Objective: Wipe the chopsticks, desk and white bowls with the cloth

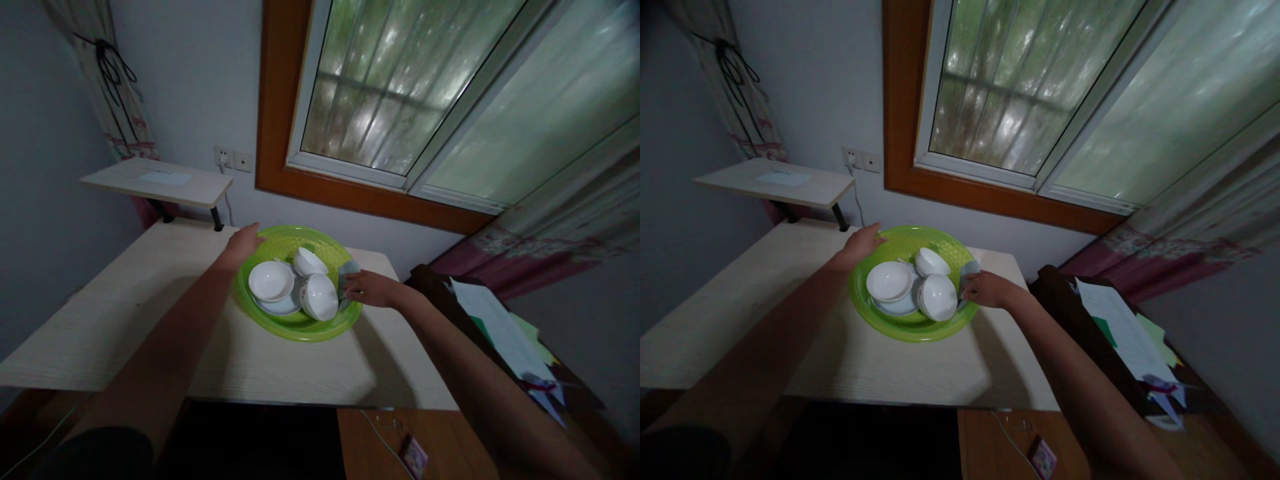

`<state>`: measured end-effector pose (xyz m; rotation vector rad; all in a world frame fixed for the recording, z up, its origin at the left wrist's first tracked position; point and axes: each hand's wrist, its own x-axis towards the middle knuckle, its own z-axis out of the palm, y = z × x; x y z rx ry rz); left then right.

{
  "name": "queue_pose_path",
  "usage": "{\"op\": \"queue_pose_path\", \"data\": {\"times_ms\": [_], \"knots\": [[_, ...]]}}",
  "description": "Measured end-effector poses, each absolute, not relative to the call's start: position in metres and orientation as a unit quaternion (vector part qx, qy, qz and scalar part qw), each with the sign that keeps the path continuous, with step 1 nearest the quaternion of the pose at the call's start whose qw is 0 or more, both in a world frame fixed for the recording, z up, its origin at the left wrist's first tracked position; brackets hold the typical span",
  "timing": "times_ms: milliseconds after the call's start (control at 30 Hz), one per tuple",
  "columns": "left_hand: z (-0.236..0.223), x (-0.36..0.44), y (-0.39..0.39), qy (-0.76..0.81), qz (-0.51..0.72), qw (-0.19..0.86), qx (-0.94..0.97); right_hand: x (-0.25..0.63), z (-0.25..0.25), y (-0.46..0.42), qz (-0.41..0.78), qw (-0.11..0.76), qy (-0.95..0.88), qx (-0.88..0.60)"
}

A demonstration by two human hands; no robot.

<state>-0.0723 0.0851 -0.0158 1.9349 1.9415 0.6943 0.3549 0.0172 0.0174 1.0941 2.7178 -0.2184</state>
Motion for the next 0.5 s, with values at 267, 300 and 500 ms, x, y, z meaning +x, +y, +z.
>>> {"op": "queue_pose_path", "data": {"times_ms": [267, 300, 500], "knots": [[-0.023, -0.092, 0.08, 0.639, 0.44, 0.145, 0.614, 0.365, -0.019, -0.012, -0.05, -0.063, 0.911, 0.405], [-0.026, -0.096, 0.075, 0.638, 0.455, 0.157, 0.601, 0.364, -0.021, -0.014, -0.052, -0.072, 0.907, 0.412], [-0.046, -0.118, 0.04, 0.649, 0.501, 0.241, 0.519, 0.338, -0.02, -0.035, -0.02, -0.056, 0.884, 0.463]]}}
